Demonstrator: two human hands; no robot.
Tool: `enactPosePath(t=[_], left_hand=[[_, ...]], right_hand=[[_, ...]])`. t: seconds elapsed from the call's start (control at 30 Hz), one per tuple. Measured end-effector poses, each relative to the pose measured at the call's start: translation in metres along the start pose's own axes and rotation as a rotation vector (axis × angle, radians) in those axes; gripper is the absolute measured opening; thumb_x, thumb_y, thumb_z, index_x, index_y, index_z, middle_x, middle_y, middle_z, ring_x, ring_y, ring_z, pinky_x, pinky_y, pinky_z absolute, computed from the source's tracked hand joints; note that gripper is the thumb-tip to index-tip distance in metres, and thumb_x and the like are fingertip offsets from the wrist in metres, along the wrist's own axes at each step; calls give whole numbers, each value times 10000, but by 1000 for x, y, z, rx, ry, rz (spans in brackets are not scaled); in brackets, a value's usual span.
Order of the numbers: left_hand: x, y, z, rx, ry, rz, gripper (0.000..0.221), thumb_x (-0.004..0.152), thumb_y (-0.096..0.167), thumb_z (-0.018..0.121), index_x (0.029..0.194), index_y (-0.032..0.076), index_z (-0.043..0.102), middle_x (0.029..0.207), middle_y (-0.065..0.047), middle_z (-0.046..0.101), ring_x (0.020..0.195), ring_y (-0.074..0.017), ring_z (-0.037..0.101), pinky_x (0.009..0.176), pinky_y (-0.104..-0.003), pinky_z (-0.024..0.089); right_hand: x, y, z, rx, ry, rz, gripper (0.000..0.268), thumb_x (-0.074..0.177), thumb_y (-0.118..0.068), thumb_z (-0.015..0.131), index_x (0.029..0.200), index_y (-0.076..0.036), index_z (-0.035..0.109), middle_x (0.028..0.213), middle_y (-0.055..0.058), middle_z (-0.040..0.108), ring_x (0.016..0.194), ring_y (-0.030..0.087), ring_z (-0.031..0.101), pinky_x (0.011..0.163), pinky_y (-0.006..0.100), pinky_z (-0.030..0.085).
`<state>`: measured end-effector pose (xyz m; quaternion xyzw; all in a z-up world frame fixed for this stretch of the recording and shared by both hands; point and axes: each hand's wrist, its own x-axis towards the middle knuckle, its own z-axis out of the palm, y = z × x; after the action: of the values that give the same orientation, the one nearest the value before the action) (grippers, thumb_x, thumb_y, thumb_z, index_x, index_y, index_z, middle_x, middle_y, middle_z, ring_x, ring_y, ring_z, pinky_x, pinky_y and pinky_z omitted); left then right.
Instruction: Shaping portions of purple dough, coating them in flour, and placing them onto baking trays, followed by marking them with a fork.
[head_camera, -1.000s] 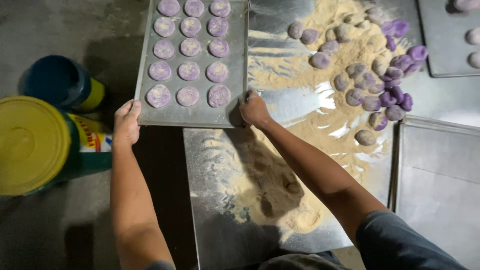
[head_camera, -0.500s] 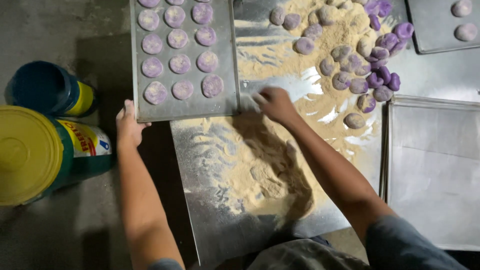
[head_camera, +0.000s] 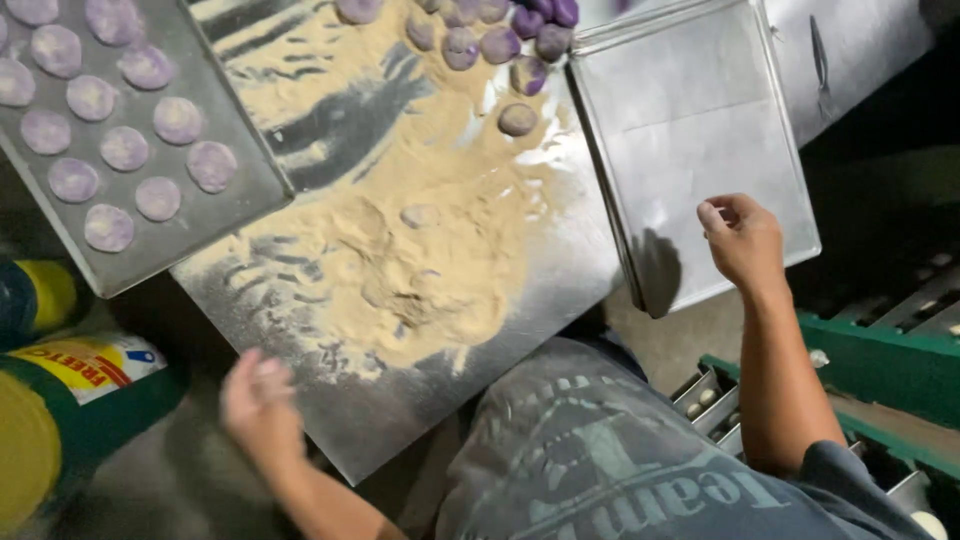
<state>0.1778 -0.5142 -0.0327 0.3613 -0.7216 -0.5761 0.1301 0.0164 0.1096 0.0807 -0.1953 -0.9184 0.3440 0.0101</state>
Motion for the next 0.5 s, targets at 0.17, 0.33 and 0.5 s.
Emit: enactPosePath(t=[0.17,0.33,0.5], left_hand=[[-92,42,115,474,-283,-86,1044,828,328,881,1586,1,241,1263,-253,639,1117,-331,643,935,-401,514],[-117,88,209,622,-31,-105,1198,650,271,1023,1575,55,295,1480,-335,400,1322,-475,440,1026,-494,407],[-94,57,235,497,75,18,1088,623,247,995,1520,23,422,1444,-258,485,1289,-387,546,1096,-447,461]], right_hand=[[9,89,-47,-197,2,-35,409,1011,-298,750,1275,8,690,982,178,724,867,284,697,780,398,537],[51,173,-77,-294,147,-149,432,998,-309,813,1302,-26,695,1172,215,667,1091,389,620,942,489,491],[89,240,-96,-307,185,-153,497,971,-315,821,1357,-49,659,1255,227,624,1185,438,554,1018,527,433]])
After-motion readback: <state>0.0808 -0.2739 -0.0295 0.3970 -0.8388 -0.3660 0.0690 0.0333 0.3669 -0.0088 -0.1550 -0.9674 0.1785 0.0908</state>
